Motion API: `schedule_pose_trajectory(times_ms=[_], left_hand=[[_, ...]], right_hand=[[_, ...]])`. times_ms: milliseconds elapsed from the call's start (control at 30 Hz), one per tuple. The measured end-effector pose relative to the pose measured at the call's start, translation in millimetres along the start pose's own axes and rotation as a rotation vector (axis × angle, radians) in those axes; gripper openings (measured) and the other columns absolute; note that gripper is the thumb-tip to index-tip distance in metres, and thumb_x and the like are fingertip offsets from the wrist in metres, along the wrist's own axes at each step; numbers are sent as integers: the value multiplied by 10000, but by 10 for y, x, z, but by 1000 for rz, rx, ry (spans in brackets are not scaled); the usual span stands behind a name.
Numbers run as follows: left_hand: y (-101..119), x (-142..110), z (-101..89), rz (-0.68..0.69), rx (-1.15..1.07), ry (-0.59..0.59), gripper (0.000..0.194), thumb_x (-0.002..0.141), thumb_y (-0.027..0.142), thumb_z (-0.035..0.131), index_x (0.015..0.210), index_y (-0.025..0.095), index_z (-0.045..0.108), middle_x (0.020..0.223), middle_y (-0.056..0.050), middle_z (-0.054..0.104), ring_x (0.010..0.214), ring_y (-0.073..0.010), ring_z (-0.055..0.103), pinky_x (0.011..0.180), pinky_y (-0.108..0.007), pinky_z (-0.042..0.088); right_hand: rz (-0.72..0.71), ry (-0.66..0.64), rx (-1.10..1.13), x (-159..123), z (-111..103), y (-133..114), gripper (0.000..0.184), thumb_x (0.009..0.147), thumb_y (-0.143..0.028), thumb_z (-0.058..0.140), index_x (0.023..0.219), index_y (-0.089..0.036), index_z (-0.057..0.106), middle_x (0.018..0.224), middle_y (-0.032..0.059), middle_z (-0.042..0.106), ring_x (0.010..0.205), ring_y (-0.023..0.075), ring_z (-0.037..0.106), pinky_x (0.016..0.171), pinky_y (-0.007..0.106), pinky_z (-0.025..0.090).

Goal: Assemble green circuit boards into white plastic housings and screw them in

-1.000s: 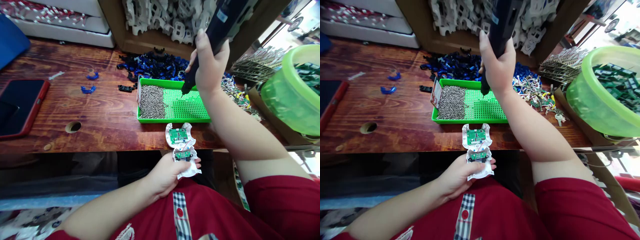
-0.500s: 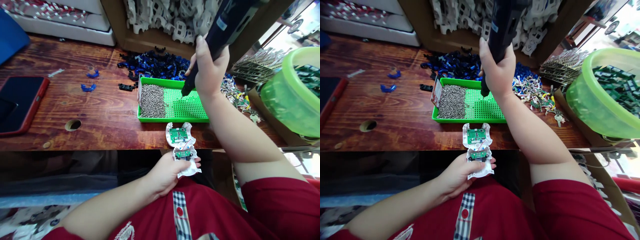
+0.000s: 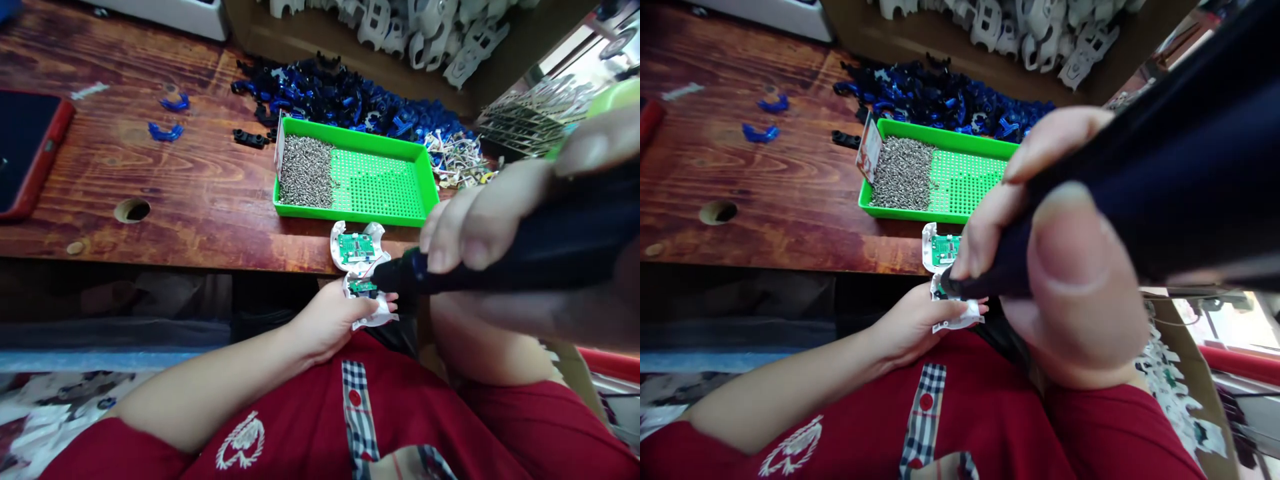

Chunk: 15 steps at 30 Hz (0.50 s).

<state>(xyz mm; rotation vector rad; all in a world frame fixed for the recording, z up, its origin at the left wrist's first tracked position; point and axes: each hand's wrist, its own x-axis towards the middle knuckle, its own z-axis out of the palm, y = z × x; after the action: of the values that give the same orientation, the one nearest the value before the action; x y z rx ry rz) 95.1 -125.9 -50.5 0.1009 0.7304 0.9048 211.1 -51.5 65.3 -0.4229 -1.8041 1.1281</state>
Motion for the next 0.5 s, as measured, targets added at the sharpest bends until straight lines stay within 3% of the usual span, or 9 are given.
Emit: schedule_pose_trajectory(times_ms=[133,200,333,500], left_hand=[[-16,9,1,33,8,-58,338,637,-14,645,960,76,679,839,-94,724,788,-190,669,836,-339,476],[-16,5,17,49,20,-88,334,654,-13,634,972,79,680,858,-93,722,806,-188,665,846,-340,471],[-29,0,41,87,36,-98,319,660,3,647,964,88,688,865,-82,719,816,-183,656,853,-342,467],[-78,27,40,144,7,-112,321,686,39,654,993,126,694,909,-57,718,850,-173,649,867,-316,453]], right_hand=[[177,-243,-55,-101,-28,-139,375,873,-576,424,1076,-264,467,704,14,572,640,195,638,667,416,571],[165,-222,-62,-116,20,-111,355,918,-542,332,1109,-268,454,687,8,554,616,168,626,649,380,568],[131,13,-254,-178,182,6,474,958,-479,92,1097,-245,481,551,-13,441,481,98,531,540,267,513],[80,-80,-412,-235,209,21,603,931,-485,-44,1114,-231,471,539,0,423,505,101,529,556,273,487]])
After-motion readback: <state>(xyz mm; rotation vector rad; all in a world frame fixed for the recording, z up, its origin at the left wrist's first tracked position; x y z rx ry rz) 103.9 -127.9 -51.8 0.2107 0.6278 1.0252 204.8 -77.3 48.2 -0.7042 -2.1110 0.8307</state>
